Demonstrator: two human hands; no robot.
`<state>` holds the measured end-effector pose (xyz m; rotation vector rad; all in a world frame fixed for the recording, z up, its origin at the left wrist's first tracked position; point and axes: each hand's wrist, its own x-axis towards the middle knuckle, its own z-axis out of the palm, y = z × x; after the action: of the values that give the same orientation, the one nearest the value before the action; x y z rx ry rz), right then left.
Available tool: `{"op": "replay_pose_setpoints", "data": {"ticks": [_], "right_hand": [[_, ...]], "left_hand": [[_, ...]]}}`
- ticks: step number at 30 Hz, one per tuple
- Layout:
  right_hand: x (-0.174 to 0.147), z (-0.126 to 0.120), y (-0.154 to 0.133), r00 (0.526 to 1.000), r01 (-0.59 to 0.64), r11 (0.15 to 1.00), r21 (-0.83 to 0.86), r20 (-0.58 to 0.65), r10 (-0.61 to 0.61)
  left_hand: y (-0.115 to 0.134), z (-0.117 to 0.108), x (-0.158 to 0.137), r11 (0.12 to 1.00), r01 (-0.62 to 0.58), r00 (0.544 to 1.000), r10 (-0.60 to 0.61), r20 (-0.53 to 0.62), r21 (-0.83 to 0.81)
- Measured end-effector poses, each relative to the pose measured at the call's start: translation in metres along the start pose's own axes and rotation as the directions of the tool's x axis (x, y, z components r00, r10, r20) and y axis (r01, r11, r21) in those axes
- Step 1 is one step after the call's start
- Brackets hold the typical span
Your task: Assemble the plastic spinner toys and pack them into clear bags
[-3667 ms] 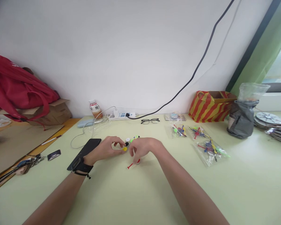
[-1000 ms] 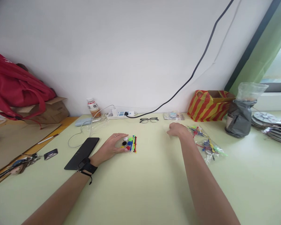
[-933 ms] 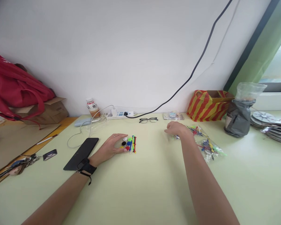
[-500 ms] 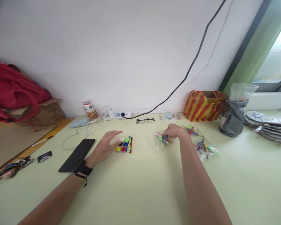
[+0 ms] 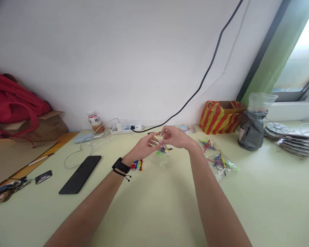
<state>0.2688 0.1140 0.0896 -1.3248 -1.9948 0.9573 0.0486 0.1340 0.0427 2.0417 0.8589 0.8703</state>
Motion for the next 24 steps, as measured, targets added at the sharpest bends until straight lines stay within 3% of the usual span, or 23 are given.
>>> {"op": "replay_pose_setpoints", "data": {"ticks": [3, 7, 13, 17, 21, 24], "right_hand": [[-0.002, -0.002, -0.015, 0.998, 0.029, 0.999, -0.013, 0.059, -0.028], [-0.003, -0.006, -0.020, 0.998, 0.045, 0.990, -0.136, 0.045, -0.039], [-0.007, -0.007, -0.027, 0.988, 0.149, 0.973, -0.174, -0.008, -0.153], [-0.012, -0.006, -0.036, 0.987, 0.141, 0.978, -0.155, -0.053, -0.151], [-0.013, -0.006, -0.039, 0.988, 0.155, 0.973, -0.171, 0.007, -0.156], [-0.012, -0.007, -0.038, 0.984, 0.168, 0.964, -0.205, -0.020, -0.176]], "left_hand": [[-0.003, -0.005, -0.002, 0.991, -0.006, 1.000, 0.009, 0.018, -0.136], [-0.003, -0.013, -0.010, 0.982, 0.013, 1.000, -0.015, -0.005, -0.187], [0.001, -0.015, -0.009, 0.958, -0.017, 0.988, -0.029, -0.155, -0.286], [0.009, -0.014, -0.009, 0.938, -0.091, 0.972, 0.011, -0.233, -0.335], [0.013, -0.010, -0.008, 0.930, -0.134, 0.951, 0.024, -0.308, -0.343], [0.014, -0.010, -0.007, 0.952, -0.120, 0.953, 0.031, -0.303, -0.281]]}}
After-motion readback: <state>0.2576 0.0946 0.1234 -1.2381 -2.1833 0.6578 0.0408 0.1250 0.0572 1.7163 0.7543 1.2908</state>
